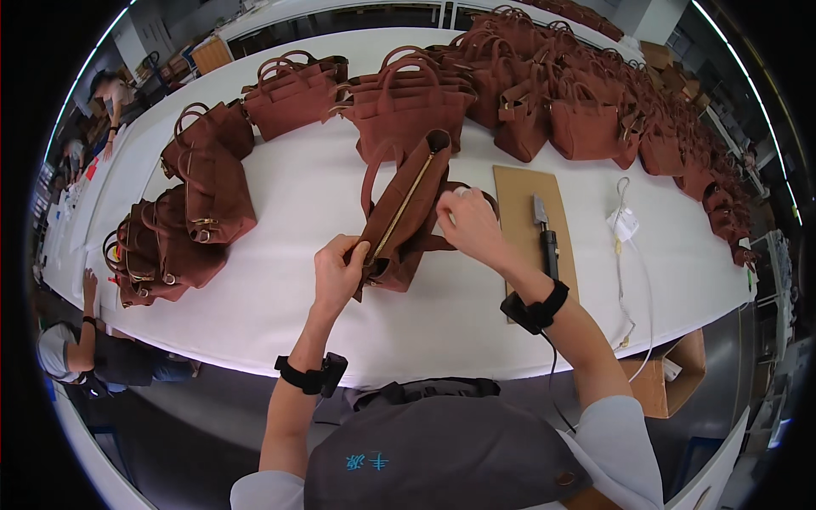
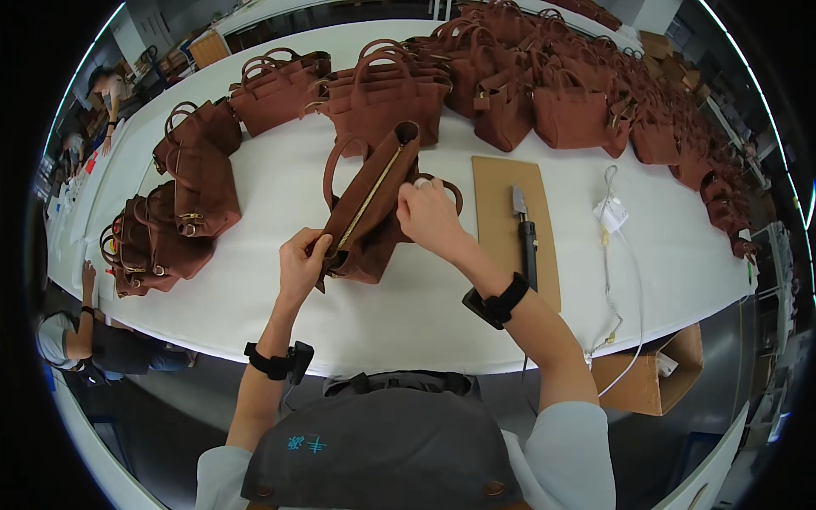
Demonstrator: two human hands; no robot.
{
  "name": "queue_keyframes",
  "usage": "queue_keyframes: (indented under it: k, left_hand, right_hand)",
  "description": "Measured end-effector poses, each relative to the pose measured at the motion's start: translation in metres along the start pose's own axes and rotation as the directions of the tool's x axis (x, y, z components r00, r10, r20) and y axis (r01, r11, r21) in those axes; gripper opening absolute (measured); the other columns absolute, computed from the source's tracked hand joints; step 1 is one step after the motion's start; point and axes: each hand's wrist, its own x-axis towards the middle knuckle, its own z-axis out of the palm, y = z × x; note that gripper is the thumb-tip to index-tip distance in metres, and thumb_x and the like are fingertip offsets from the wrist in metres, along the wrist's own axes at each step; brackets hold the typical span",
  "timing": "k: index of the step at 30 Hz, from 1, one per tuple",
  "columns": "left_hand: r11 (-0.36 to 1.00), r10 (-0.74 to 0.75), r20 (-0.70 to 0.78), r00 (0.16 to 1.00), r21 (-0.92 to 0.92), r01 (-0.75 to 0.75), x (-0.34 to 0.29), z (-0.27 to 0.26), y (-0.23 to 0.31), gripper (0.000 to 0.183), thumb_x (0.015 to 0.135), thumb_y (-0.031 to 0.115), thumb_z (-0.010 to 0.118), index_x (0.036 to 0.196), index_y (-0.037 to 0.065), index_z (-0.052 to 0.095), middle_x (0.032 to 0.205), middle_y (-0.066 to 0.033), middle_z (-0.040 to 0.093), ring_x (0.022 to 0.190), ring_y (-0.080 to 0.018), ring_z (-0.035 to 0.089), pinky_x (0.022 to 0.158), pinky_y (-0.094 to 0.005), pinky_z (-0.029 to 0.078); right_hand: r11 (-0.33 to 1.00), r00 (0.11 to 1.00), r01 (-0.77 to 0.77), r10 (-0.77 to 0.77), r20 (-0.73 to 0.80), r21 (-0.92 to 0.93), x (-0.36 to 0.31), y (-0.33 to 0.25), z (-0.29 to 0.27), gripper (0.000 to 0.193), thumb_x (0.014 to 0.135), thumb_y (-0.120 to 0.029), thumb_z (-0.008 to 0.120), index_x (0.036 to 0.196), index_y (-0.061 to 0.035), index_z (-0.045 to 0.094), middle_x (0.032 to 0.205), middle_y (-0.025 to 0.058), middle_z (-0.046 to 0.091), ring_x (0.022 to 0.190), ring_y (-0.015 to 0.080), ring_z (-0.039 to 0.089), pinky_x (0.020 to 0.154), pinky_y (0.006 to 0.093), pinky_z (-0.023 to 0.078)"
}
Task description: The person uses a handheld heat tool to apply heat to the interior lining and seams of brown handbags. They handle the bags one at a time, opening the zippers and directing the tool inside before placing the finished items on a table. The person also briefly unplugs and replugs the tool's power cord during the process.
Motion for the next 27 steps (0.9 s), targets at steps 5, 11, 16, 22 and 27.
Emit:
queue_keyframes:
  k: [5,11,16,22,27]
  left_hand:
    - [0.989,0.126,0.053,0.991,0.071,-0.129,-0.009,0.004,0.011,0.009,0.082,0.004,0.061,0.085,-0.004,0.064,0.068,-0.012,0.056,0.057,-0.0231,0.053,0.055,-0.0329,0.042]
    - [0.972,0.169,0.082,0.982,0.152,-0.179,-0.018,-0.004,0.006,0.008,0.081,0.002,0.061,0.086,-0.003,0.064,0.07,-0.0133,0.055,0.061,-0.0275,0.055,0.056,-0.0355,0.043]
    - [0.97,0.185,0.115,0.976,0.14,-0.2,-0.025,-0.01,-0.001,0.009,0.08,0.002,0.062,0.088,-0.003,0.063,0.074,-0.014,0.057,0.063,-0.029,0.057,0.058,-0.036,0.045]
    - [0.999,0.022,0.121,0.992,0.046,-0.027,-0.017,-0.011,-0.004,0.017,0.076,0.011,0.067,0.082,-0.003,0.057,0.078,-0.0124,0.058,0.065,-0.0257,0.059,0.061,-0.034,0.049]
    - [0.981,-0.19,0.044,0.981,-0.039,0.192,0.004,0.005,-0.006,0.028,0.074,0.022,0.071,0.081,-0.001,0.057,0.084,-0.0125,0.06,0.071,-0.0227,0.062,0.066,-0.0346,0.05]
  right_hand:
    - [0.9,0.964,-0.237,0.263,0.022,-0.366,0.083,0.037,0.021,0.029,0.081,-0.023,0.054,0.104,-0.0069,0.062,0.107,0.0182,0.058,0.103,0.0369,0.049,0.087,0.0445,0.043]
    - [0.78,0.769,-0.463,0.59,0.248,-0.421,0.132,0.035,0.037,0.045,0.079,-0.043,0.055,0.121,-0.0272,0.059,0.129,0.0141,0.048,0.122,0.0356,0.039,0.104,0.0429,0.029]
    - [0.783,0.729,-0.619,0.602,0.326,-0.064,0.141,0.041,0.058,0.036,0.073,-0.037,0.067,0.108,-0.0274,0.065,0.13,0.0111,0.044,0.126,0.0353,0.032,0.103,0.0502,0.025]
    - [0.934,0.933,-0.355,0.357,0.039,-0.044,0.13,0.048,0.074,0.022,0.068,-0.025,0.073,0.089,-0.0201,0.07,0.135,0.0219,0.041,0.129,0.0384,0.028,0.103,0.0537,0.024]
    - [0.958,0.997,-0.06,0.047,-0.054,-0.281,0.125,0.05,0.072,0.012,0.07,-0.021,0.07,0.081,-0.016,0.067,0.137,0.0222,0.039,0.13,0.0402,0.029,0.105,0.0559,0.02]
